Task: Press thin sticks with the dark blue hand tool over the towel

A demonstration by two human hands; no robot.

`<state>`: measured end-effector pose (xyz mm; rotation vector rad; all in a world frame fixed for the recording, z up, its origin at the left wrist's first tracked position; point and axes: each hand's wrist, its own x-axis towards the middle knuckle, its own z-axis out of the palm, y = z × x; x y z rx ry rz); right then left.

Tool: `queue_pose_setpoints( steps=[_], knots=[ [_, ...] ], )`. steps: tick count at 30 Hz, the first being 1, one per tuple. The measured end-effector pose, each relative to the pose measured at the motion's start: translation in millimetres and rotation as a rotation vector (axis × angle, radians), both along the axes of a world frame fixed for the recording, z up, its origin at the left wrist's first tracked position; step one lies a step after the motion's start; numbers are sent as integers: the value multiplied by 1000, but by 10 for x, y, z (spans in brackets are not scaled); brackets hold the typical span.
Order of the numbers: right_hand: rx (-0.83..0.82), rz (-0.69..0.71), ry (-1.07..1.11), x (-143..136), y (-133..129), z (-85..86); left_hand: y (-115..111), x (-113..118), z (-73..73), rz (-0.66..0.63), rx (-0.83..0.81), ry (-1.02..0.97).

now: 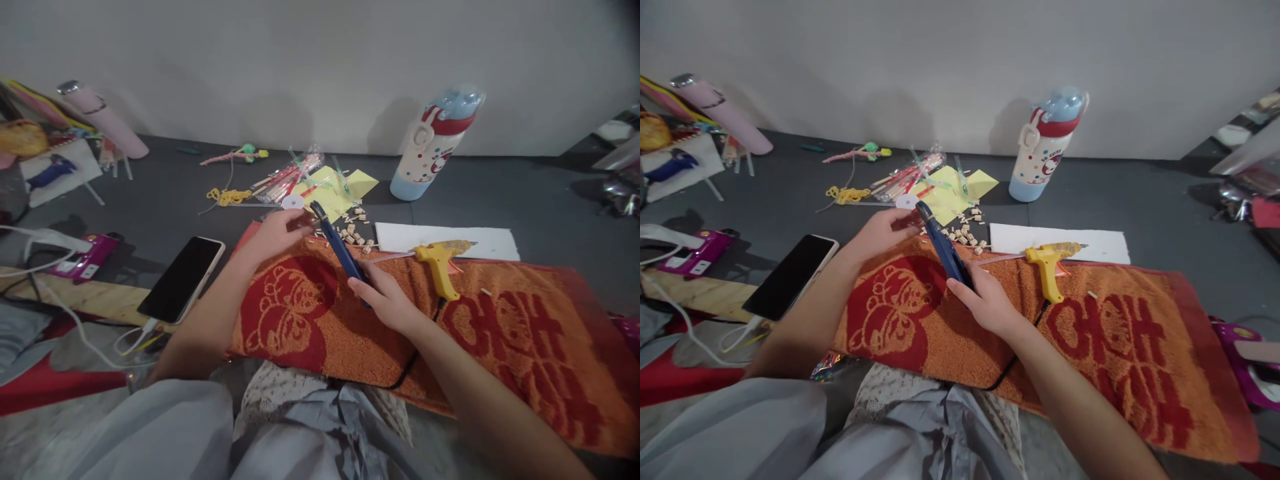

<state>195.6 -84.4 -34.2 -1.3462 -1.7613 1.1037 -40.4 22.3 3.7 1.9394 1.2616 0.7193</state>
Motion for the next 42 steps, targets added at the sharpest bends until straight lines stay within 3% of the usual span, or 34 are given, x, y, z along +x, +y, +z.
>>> queue_pose_setpoints(
  steps=[5,10,17,22,30,37,42],
  knots=[
    [-25,45,7,27,5,39,63,-55,-57,-138,-222,-235],
    [-19,91,24,51,12,45,13,-65,-27,-102,-317,-275],
    [24,39,-21,59,-1,-54,-24,-30,-46,-34,-264,-203],
    [9,59,-44,71,-14,-36,-100,37,1,-13,-179,-213],
    [34,114,-13,155,6,-18,-145,33,48,-71,-262,-296],
    [87,134,-1,191,23,-5,-131,31,64,-37,-221,-293],
    [46,150,28,221,32,-66,-45,-3,53,-153,-276,-410]
  ],
)
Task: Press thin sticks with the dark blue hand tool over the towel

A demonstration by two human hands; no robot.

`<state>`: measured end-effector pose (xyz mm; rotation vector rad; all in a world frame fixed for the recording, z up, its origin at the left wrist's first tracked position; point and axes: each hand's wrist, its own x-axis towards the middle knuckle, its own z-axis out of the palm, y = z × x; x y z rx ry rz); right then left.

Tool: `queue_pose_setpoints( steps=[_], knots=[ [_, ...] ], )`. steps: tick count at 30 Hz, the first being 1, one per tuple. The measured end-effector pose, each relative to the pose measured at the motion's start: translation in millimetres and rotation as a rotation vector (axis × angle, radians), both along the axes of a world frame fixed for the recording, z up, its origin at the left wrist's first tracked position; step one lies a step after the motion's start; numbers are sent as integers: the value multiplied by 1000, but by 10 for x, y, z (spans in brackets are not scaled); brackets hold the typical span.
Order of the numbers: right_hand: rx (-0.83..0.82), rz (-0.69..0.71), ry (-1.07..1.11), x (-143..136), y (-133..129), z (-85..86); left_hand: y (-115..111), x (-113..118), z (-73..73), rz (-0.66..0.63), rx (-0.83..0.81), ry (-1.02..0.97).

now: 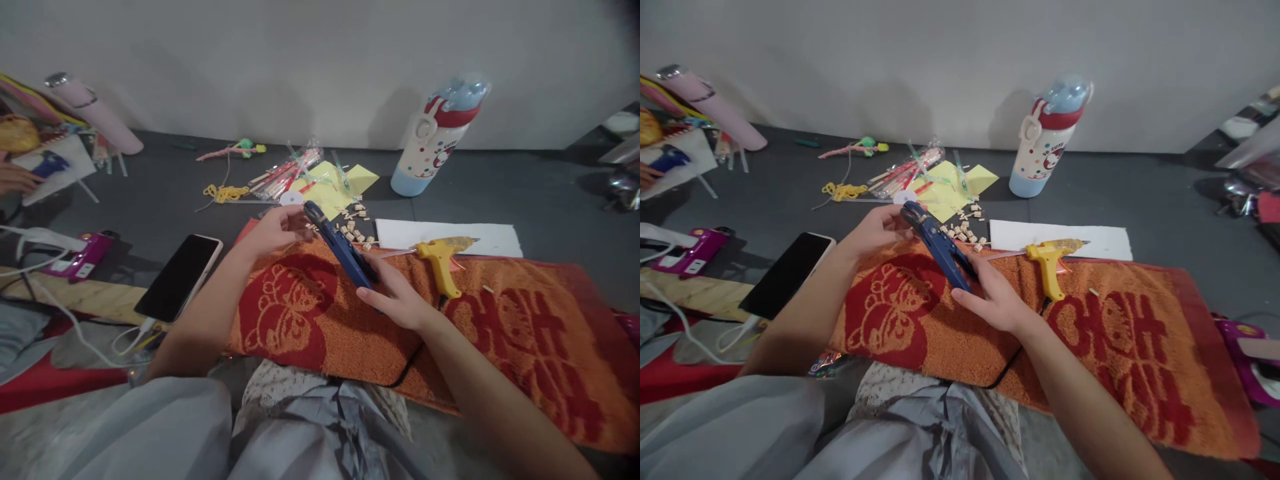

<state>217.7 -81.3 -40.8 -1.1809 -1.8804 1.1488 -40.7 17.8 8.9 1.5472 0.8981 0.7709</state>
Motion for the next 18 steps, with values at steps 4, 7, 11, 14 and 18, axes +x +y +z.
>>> queue_pose_setpoints(
  steps=[4,7,11,14,18],
  knots=[
    [-69,56,51,21,9,-39,0,-15,-34,-65,-73,-138],
    [-64,97,68,22,19,-23,-4,-23,-81,-43,-95,-159],
    [-61,127,112,20,20,-8,20,-41,-125,-30,-118,-157],
    [-96,133,126,27,14,-23,37,-57,-126,-42,-133,-157],
    [-96,122,100,24,12,-39,48,-64,-115,-37,-115,-126]
  ],
)
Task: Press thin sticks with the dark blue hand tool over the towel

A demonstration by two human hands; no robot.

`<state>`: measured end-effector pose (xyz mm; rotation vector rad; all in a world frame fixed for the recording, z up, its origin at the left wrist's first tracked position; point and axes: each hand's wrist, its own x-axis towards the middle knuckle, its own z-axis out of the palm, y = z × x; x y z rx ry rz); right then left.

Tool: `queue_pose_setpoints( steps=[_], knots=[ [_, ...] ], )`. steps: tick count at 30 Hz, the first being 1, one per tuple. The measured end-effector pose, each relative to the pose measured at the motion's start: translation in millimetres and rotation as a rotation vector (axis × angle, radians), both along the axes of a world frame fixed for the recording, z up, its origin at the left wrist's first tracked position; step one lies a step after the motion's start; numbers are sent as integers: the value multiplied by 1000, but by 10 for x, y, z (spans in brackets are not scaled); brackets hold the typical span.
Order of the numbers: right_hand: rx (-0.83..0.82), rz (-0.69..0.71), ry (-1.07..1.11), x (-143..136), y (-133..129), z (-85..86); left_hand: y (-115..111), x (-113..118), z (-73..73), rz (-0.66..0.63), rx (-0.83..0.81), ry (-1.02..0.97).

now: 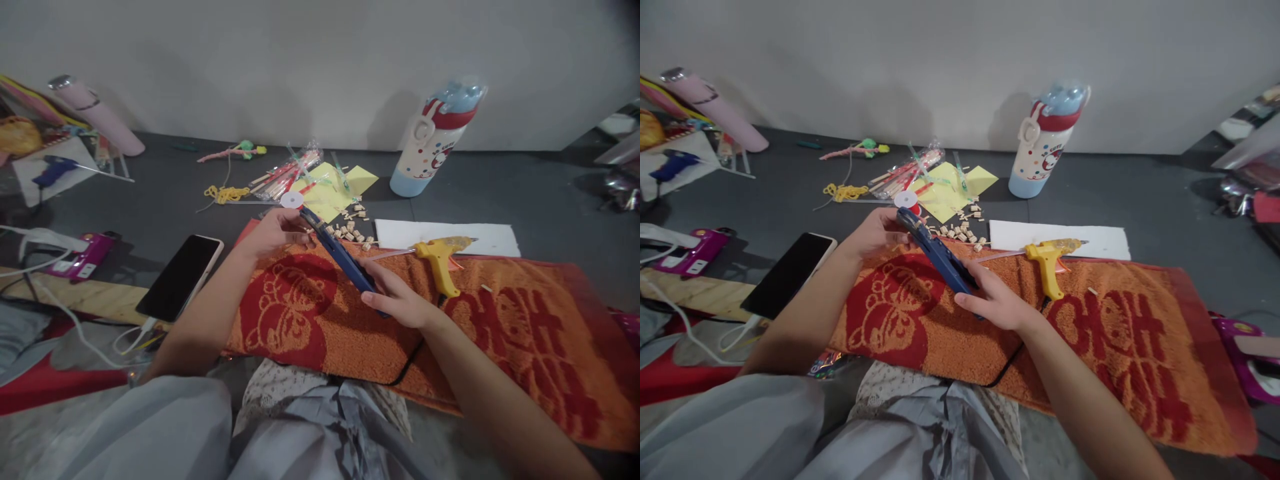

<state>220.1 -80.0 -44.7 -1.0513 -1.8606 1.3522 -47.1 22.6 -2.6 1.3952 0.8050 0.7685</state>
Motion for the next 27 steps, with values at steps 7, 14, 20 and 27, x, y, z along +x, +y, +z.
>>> queue_pose_setpoints(
  steps=[7,14,20,27],
  knots=[
    [185,-158,-143,-50,7,63,-80,130,3,288,288,207],
    [282,-215,-245,-47,27,65,-159,157,-45,370,578,420],
    [258,-172,-193,-41,25,68,-139,147,-33,374,609,421],
    [162,-160,-80,-54,3,88,-138,135,-29,342,526,365]
  ],
)
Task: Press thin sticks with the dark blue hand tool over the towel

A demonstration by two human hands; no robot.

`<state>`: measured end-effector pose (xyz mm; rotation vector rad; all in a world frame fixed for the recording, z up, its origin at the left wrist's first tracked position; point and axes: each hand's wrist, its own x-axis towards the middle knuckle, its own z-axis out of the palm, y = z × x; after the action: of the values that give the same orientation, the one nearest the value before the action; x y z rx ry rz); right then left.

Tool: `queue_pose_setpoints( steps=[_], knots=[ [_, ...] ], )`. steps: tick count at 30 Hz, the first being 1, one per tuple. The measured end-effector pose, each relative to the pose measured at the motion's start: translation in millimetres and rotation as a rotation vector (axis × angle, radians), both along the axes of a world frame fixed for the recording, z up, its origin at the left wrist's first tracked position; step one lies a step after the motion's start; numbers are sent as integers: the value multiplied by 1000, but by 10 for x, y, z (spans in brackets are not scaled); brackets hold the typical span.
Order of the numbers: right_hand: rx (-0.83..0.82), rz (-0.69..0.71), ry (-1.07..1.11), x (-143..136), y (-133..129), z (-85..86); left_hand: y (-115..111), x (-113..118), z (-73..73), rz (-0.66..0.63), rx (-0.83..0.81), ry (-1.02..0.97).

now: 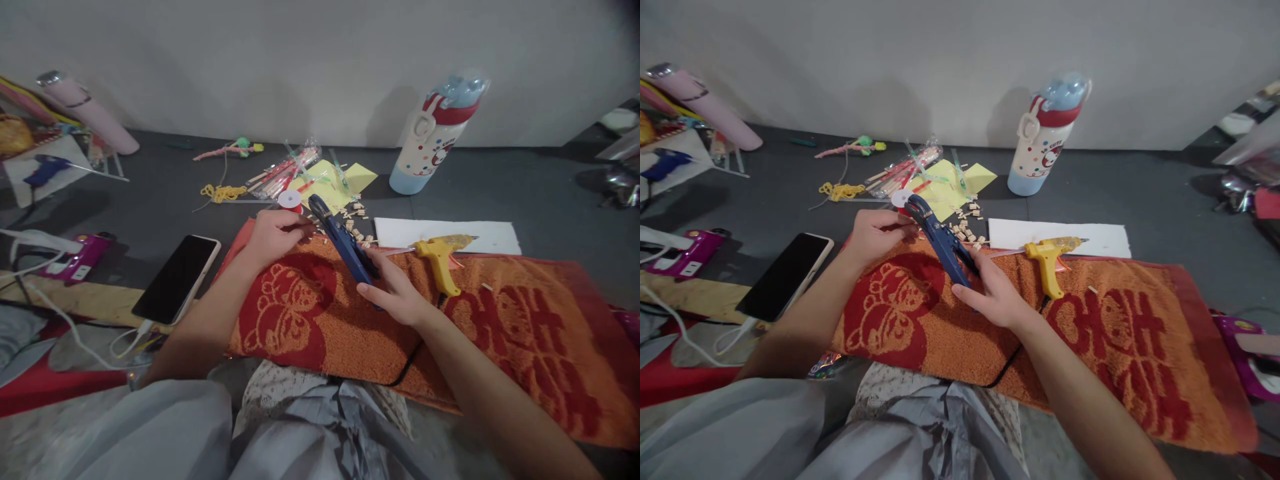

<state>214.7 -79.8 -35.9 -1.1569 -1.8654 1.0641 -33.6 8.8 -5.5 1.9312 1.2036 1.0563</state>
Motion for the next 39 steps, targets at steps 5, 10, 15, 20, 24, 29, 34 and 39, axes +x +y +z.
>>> queue_pose_setpoints(
  steps=[5,10,15,20,24,29,34,39],
  knots=[
    [-28,-5,22,4,3,-5,-6,7,-2,7,-39,-16],
    [-10,-17,3,7,5,14,-22,25,13,21,-51,-17],
    [1,-13,-13,-1,4,32,-32,33,7,42,-52,-11],
    [2,-30,-30,7,3,-1,-26,28,-13,19,-42,-9],
    [-23,-44,-35,12,0,-24,-19,22,4,38,-23,42],
    [-37,-51,-42,7,5,-30,-29,28,56,56,15,117],
    [-26,-55,-64,-5,3,-7,-47,52,92,39,-28,131],
    [-40,-52,-70,-33,-5,41,20,35,76,-67,-321,-53]
  ],
)
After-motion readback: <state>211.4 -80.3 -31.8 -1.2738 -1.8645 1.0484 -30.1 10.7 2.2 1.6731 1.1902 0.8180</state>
